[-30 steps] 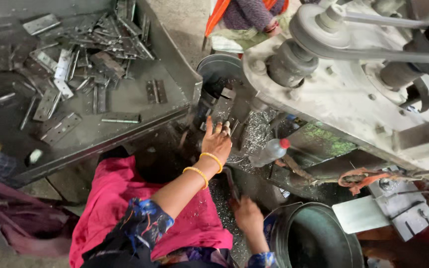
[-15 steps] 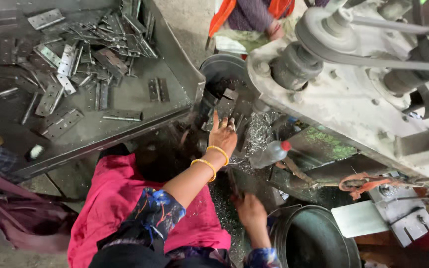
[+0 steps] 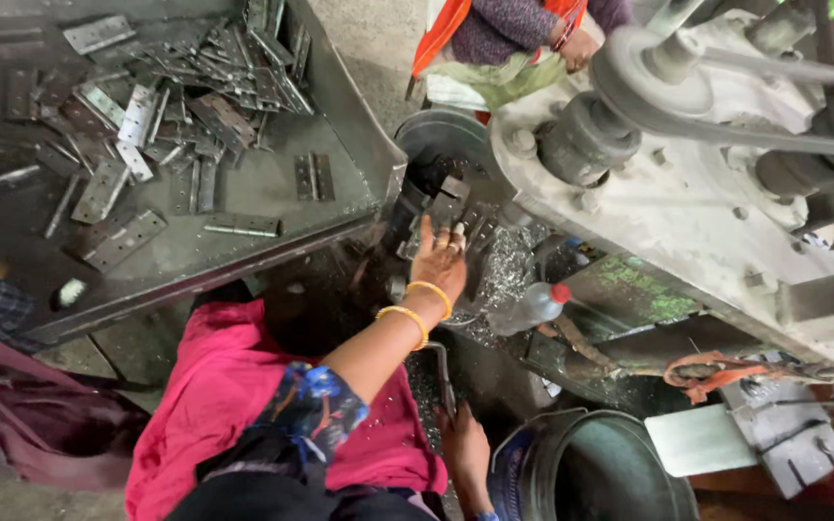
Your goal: The person takes metal hinge pieces from a tray by hand, positions them into a machine fixture, and operates a hand lever to process each piece.
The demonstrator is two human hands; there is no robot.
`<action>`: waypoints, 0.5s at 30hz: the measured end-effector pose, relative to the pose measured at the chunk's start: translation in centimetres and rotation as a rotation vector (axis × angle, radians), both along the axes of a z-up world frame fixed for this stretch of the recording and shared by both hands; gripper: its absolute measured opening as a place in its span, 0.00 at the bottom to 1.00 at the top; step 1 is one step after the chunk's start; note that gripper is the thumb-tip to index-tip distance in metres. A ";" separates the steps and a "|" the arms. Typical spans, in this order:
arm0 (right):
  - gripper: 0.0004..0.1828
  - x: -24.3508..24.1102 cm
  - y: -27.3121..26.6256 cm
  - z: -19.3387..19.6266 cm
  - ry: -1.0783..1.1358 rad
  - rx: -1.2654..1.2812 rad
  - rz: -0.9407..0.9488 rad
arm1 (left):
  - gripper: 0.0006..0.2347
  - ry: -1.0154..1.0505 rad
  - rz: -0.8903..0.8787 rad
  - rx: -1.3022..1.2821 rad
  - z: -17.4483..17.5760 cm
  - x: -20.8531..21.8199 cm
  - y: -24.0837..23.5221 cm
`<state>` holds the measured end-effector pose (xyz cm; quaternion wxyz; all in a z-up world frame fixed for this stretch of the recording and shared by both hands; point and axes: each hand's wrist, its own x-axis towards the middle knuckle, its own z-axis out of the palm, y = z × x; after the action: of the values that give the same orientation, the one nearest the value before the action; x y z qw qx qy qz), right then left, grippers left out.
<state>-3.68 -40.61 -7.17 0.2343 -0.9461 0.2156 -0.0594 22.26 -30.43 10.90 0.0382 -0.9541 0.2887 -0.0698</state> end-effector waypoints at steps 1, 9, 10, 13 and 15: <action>0.24 -0.5 -0.5 0.3 0.008 -0.006 0.001 | 0.23 -0.063 0.021 -0.106 -0.4 -0.2 0.0; 0.23 2.4 -4.1 4.3 -0.141 -0.110 0.239 | 0.21 0.109 0.014 0.160 3.3 -0.5 -1.4; 0.23 1.9 -2.4 3.7 -0.144 -0.112 0.241 | 0.20 0.093 0.045 0.210 3.8 -0.4 -1.8; 0.25 -0.5 1.0 1.7 0.032 -0.005 0.002 | 0.19 0.113 0.044 0.235 3.8 -1.1 -2.3; 0.24 -0.1 1.1 1.1 0.247 -0.078 -0.043 | 0.20 0.069 0.075 0.214 3.7 -0.7 -1.9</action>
<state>-3.73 -39.51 -6.06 0.1677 -0.9497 0.2607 0.0442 21.55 -32.36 14.56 0.1323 -0.9566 0.2596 -0.0041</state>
